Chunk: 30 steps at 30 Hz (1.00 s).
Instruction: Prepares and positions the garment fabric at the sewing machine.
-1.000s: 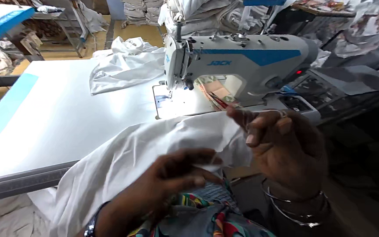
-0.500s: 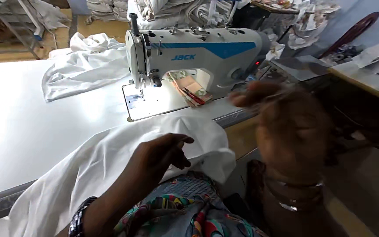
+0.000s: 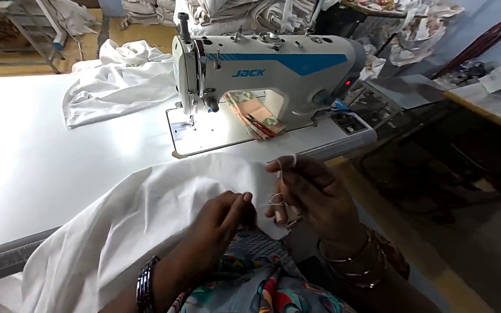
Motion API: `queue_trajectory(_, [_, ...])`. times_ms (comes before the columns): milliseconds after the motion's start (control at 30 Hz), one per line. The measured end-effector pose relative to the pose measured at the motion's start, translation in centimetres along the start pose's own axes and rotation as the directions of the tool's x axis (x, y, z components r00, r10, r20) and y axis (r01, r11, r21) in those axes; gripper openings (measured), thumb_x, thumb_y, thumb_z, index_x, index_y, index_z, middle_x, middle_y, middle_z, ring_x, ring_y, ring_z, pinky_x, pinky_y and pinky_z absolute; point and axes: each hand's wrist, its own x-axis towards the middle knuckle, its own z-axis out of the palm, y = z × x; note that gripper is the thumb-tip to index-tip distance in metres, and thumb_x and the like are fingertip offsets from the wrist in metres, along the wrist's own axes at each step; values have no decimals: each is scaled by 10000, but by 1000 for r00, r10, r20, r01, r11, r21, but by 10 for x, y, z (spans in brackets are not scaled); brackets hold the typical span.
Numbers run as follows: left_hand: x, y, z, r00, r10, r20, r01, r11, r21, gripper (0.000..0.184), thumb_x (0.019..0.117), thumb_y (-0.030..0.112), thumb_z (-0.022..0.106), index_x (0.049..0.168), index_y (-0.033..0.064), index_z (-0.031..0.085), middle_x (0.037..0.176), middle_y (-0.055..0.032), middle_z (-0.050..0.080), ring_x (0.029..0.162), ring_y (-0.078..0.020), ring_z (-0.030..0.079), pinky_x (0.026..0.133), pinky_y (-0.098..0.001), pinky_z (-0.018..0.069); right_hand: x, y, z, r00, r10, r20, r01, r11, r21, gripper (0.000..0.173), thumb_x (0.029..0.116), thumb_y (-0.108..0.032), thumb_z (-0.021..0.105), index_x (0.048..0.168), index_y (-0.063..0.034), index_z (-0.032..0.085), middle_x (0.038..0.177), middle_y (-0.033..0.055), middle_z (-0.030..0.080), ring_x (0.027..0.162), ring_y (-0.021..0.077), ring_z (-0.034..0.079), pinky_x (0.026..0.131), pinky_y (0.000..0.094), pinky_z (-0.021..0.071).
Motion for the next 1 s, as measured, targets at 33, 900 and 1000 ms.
queue_trajectory(33, [1, 0, -1, 994, 2, -109, 4, 999, 50, 401, 1088, 340, 445, 832, 158, 694, 719, 114, 617, 669, 38, 571, 637, -166, 485, 0, 3, -1, 998, -64, -20, 57, 966, -253, 252, 1076, -119, 500, 1223, -109, 705, 798, -39, 675, 586, -15, 609, 557, 148, 568])
queue_trajectory(900, [-17, -22, -35, 988, 109, 114, -157, 718, 679, 412, 863, 569, 727, 1038, 199, 686, 810, 75, 650, 730, -76, 628, 643, -303, 553, -38, 0, -134, 740, 566, -364, -519, 136, -844, 207, 959, -286, 746, 1046, -100, 762, 903, 119, 741, 822, 312, 711, 752, 591, 567])
queue_trajectory(1000, [-24, -42, -33, 965, 120, 234, -260, 569, 780, 558, 796, 538, 778, 1194, 160, 677, 1040, -51, 686, 961, -268, 674, 772, -477, 567, -44, 41, -83, 469, 880, 76, -421, 298, -856, 321, 932, -319, 768, 1158, -92, 747, 1063, 93, 751, 960, 238, 718, 908, 486, 565])
